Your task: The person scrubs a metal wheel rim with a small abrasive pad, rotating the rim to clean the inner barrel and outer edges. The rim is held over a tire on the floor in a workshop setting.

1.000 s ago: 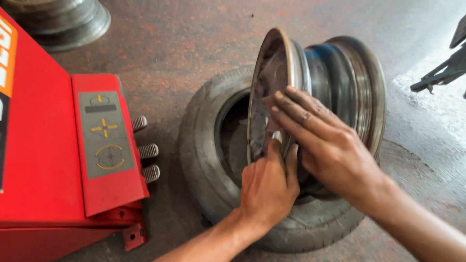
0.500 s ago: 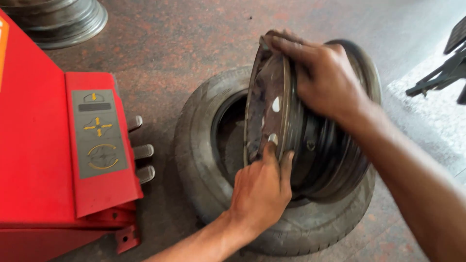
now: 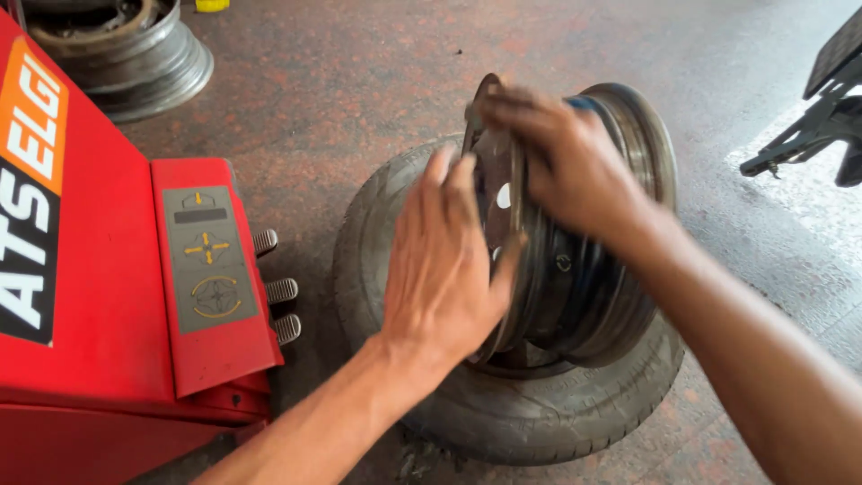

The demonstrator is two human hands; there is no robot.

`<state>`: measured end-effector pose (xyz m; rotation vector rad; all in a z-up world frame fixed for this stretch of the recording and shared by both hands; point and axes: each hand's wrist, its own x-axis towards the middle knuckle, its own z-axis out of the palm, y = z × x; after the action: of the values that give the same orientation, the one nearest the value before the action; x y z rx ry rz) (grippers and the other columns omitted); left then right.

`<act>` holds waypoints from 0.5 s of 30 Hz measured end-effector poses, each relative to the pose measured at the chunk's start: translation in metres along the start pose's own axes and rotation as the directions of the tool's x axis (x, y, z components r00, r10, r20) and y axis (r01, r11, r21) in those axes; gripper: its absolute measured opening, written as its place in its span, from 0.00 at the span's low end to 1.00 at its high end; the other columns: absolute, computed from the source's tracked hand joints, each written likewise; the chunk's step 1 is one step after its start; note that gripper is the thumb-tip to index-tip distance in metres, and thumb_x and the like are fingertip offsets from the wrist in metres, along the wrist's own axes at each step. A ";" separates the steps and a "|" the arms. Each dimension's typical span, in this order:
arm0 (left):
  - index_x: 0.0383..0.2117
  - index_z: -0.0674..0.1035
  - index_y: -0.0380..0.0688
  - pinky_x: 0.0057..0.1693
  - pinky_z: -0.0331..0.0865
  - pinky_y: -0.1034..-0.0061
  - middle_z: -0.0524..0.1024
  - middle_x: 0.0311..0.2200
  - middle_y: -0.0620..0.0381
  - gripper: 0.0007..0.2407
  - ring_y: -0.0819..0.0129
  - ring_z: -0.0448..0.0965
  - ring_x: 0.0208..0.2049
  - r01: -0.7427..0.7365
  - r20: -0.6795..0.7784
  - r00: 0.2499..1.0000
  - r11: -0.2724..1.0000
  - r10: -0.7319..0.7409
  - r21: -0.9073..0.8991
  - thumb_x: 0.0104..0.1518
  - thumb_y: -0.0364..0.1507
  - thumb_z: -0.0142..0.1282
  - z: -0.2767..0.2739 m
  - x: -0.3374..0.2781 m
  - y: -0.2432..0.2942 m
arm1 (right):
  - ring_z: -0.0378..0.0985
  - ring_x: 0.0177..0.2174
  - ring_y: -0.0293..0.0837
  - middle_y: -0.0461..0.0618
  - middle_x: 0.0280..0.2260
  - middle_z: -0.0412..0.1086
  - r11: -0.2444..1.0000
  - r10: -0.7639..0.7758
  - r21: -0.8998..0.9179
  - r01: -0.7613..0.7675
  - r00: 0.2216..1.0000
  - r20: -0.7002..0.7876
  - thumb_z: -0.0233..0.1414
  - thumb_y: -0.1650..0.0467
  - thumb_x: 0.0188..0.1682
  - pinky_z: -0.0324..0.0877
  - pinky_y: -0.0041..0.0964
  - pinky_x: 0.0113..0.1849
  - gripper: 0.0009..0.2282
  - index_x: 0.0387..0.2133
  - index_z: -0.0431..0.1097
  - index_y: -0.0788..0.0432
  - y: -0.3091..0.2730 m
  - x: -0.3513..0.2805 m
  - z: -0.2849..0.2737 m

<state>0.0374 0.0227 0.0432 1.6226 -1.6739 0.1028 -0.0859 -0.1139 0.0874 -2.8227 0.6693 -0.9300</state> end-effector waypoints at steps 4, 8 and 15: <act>0.66 0.54 0.21 0.74 0.50 0.54 0.54 0.67 0.24 0.31 0.35 0.53 0.70 -0.219 -0.061 0.974 0.976 0.219 -0.003 0.56 0.24 0.52 0.019 0.026 -0.002 | 0.65 0.61 0.62 0.70 0.60 0.64 0.999 -0.045 -0.018 0.044 0.996 -0.073 0.49 0.83 0.40 0.60 0.51 0.62 0.24 0.54 0.69 0.71 -0.020 -0.035 0.004; 0.68 0.55 0.24 0.72 0.48 0.53 0.54 0.67 0.27 0.31 0.35 0.52 0.70 -0.122 -0.023 0.992 0.992 0.123 0.023 0.57 0.24 0.49 0.027 0.030 0.009 | 0.70 0.59 0.59 0.68 0.56 0.63 0.953 0.046 0.302 -0.005 0.991 -0.129 0.41 0.84 0.44 0.65 0.44 0.60 0.20 0.52 0.63 0.71 -0.016 -0.041 -0.011; 0.61 0.65 0.21 0.73 0.47 0.51 0.62 0.65 0.30 0.21 0.42 0.55 0.70 -0.196 -0.056 0.976 0.956 0.213 0.219 0.64 0.26 0.41 0.038 0.034 0.017 | 0.72 0.54 0.58 0.64 0.54 0.70 0.932 0.326 -0.130 -0.339 0.939 -0.108 0.44 0.69 0.61 0.66 0.52 0.55 0.15 0.55 0.64 0.68 0.017 -0.026 -0.029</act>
<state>0.0089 -0.0236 0.0441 1.5700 -1.8150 0.4579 -0.1279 -0.1164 0.0924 -2.6730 1.2303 -0.9749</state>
